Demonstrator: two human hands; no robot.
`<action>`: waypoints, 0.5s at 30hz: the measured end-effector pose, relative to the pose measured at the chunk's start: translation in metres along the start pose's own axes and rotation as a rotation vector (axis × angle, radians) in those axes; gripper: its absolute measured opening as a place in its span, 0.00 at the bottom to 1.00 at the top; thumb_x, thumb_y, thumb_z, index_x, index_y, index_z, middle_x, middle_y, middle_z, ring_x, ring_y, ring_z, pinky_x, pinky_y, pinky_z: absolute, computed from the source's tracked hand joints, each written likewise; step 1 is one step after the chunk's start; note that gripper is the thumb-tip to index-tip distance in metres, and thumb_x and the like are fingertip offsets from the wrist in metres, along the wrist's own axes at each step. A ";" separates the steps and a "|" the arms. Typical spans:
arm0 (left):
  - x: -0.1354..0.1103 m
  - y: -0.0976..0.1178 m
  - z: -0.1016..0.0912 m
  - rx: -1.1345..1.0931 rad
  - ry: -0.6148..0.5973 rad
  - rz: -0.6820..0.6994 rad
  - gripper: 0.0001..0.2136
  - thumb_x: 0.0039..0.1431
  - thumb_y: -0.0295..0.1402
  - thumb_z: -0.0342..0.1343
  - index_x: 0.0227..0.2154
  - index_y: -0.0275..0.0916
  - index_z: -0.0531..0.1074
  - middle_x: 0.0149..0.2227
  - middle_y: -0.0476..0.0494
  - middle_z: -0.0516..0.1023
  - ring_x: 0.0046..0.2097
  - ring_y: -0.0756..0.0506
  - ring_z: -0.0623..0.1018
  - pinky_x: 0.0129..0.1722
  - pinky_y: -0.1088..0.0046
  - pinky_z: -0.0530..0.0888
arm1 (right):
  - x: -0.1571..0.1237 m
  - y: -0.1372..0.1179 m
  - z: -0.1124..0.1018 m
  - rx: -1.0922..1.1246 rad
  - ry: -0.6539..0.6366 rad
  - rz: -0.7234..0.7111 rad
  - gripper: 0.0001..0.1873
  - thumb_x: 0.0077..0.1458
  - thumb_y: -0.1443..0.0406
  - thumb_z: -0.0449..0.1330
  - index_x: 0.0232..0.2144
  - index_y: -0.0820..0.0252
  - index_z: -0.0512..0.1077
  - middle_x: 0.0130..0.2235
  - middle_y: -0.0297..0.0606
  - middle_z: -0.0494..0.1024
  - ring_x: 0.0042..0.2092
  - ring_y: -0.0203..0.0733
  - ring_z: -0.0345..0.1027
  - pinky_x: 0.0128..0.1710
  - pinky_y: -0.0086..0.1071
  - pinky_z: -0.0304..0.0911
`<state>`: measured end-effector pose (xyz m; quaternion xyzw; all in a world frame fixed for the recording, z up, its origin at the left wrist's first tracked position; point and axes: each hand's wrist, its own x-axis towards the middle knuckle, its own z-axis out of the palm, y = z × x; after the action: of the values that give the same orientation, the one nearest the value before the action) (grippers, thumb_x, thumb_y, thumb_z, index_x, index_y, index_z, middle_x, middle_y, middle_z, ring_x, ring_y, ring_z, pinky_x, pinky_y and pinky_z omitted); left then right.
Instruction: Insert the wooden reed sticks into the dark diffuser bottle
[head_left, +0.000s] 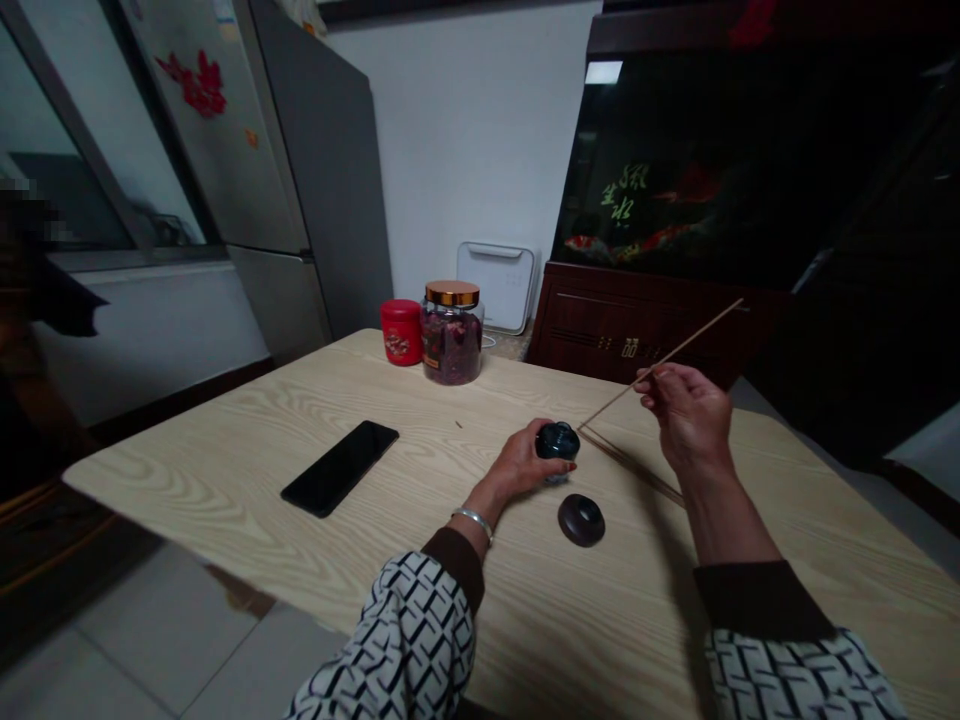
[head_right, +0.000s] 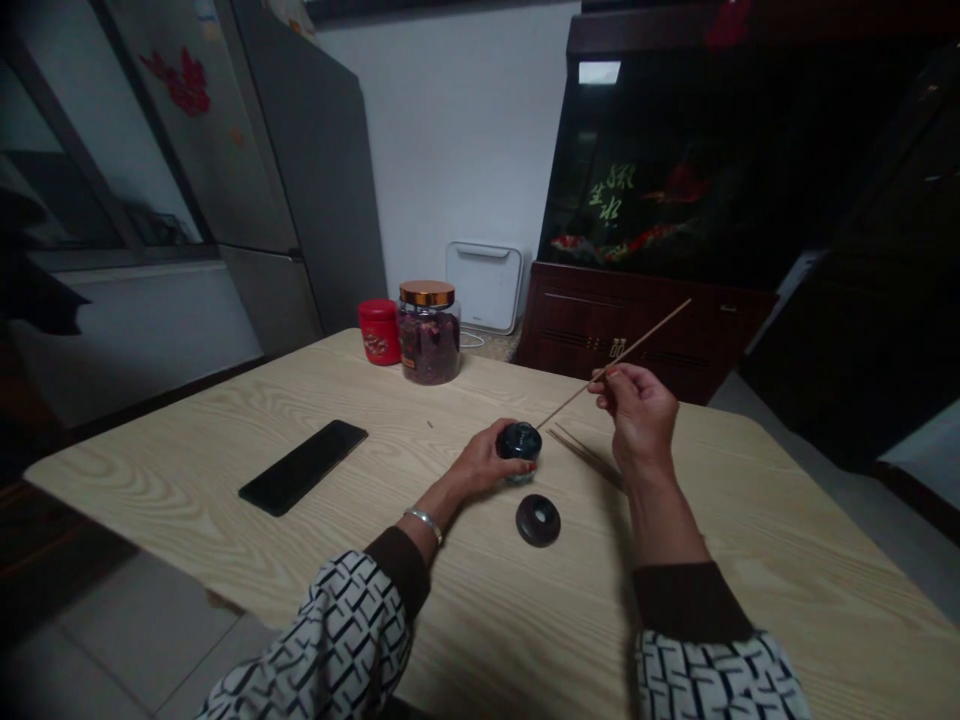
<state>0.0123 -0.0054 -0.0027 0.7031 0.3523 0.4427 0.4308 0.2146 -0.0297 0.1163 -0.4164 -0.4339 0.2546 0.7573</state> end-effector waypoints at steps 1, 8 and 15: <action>0.000 0.000 0.000 -0.007 -0.001 -0.005 0.31 0.42 0.39 0.72 0.51 0.38 0.71 0.44 0.40 0.78 0.47 0.40 0.77 0.50 0.60 0.74 | -0.002 0.001 0.006 -0.003 -0.006 -0.022 0.09 0.48 0.62 0.67 0.29 0.60 0.73 0.32 0.37 0.79 0.28 0.33 0.72 0.23 0.24 0.62; -0.001 0.003 -0.001 -0.022 0.001 -0.014 0.31 0.42 0.39 0.72 0.51 0.39 0.72 0.44 0.40 0.78 0.46 0.40 0.77 0.50 0.61 0.74 | -0.007 0.014 0.020 -0.146 -0.123 -0.144 0.09 0.52 0.61 0.65 0.32 0.60 0.72 0.34 0.38 0.80 0.30 0.35 0.74 0.26 0.27 0.65; 0.000 0.003 0.001 -0.047 0.009 -0.028 0.32 0.42 0.39 0.72 0.52 0.38 0.72 0.44 0.40 0.78 0.47 0.39 0.76 0.51 0.60 0.74 | -0.020 0.029 0.021 -0.248 -0.260 -0.003 0.12 0.52 0.57 0.65 0.33 0.60 0.71 0.34 0.39 0.79 0.31 0.38 0.75 0.28 0.29 0.68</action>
<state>0.0136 -0.0068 -0.0007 0.6859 0.3536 0.4478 0.4517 0.1853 -0.0211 0.0885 -0.4696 -0.5567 0.2498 0.6381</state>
